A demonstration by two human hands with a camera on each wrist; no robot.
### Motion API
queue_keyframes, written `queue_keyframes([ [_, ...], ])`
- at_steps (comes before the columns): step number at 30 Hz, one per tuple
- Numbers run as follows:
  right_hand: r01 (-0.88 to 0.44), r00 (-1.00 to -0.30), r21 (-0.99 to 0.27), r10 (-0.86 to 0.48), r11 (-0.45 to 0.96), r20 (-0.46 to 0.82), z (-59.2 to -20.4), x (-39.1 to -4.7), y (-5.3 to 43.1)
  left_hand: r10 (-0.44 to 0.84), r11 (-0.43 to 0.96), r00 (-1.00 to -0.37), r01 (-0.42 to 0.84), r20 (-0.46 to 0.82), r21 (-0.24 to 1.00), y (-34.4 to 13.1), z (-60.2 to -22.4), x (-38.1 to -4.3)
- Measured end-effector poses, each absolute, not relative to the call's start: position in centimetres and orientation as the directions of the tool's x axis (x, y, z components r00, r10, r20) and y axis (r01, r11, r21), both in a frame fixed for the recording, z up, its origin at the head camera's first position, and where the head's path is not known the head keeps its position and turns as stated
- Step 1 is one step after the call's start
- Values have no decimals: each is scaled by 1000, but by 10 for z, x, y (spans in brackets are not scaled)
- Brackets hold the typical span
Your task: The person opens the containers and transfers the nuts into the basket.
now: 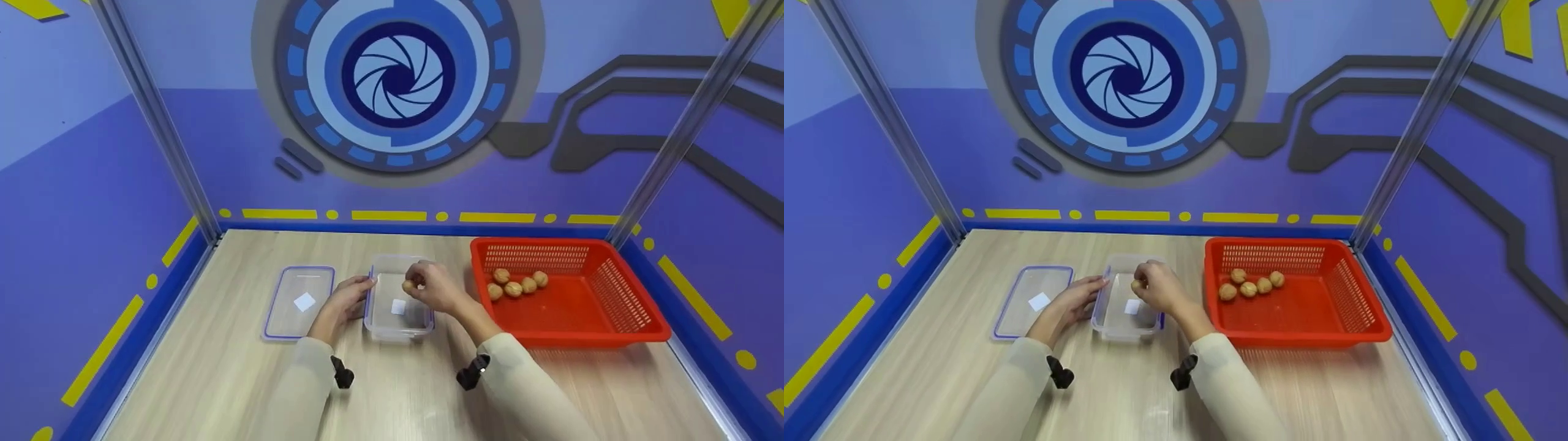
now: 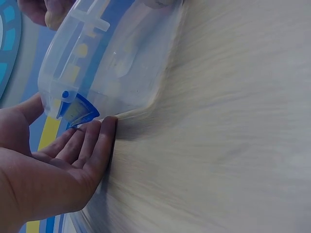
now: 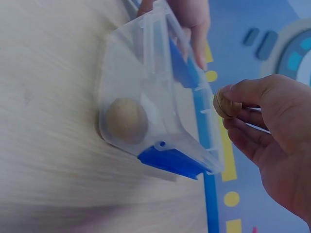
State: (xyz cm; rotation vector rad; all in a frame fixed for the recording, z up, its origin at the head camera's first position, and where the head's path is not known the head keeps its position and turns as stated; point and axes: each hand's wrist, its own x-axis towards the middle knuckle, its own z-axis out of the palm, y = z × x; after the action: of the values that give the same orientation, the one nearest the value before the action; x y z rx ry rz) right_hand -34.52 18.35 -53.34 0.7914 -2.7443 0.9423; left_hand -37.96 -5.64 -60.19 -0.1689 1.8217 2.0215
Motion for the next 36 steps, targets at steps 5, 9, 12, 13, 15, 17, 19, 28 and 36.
queue_keyframes([
  [5, -533, -846, -563, -416, 631, 334, -527, -334, 201, 200, -57, -919, -357, -340, 932, -57, -607, -379],
  [9, -537, -843, -591, -368, 602, 392, -526, -322, 222, 183, -35, -918, -362, -350, 931, -56, -611, -377],
  [12, -521, -850, -597, -307, 610, 427, -527, -314, 243, 184, -34, -919, -362, -350, 932, -56, -611, -374],
  [13, -513, -853, -601, -286, 613, 436, -528, -312, 251, 186, -40, -917, -364, -351, 930, -57, -611, -373],
  [15, -491, -861, -609, -238, 623, 449, -528, -307, 266, 190, -46, -919, -361, -346, 932, -58, -610, -371],
  [17, -472, -865, -617, -196, 629, 462, -528, -303, 281, 183, -39, -919, -362, -350, 931, -59, -609, -371],
  [19, -446, -875, -637, -156, 629, 459, -528, -299, 295, 184, -37, -917, -367, -354, 930, -59, -609, -370],
  [28, -317, -898, -655, 5, 686, 440, -539, -297, 347, 201, -55, -918, -360, -343, 931, -56, -607, -374],
  [36, -270, -902, -658, 55, 703, 428, -547, -307, 367, 198, -49, -922, -348, -332, 936, -55, -602, -375],
])
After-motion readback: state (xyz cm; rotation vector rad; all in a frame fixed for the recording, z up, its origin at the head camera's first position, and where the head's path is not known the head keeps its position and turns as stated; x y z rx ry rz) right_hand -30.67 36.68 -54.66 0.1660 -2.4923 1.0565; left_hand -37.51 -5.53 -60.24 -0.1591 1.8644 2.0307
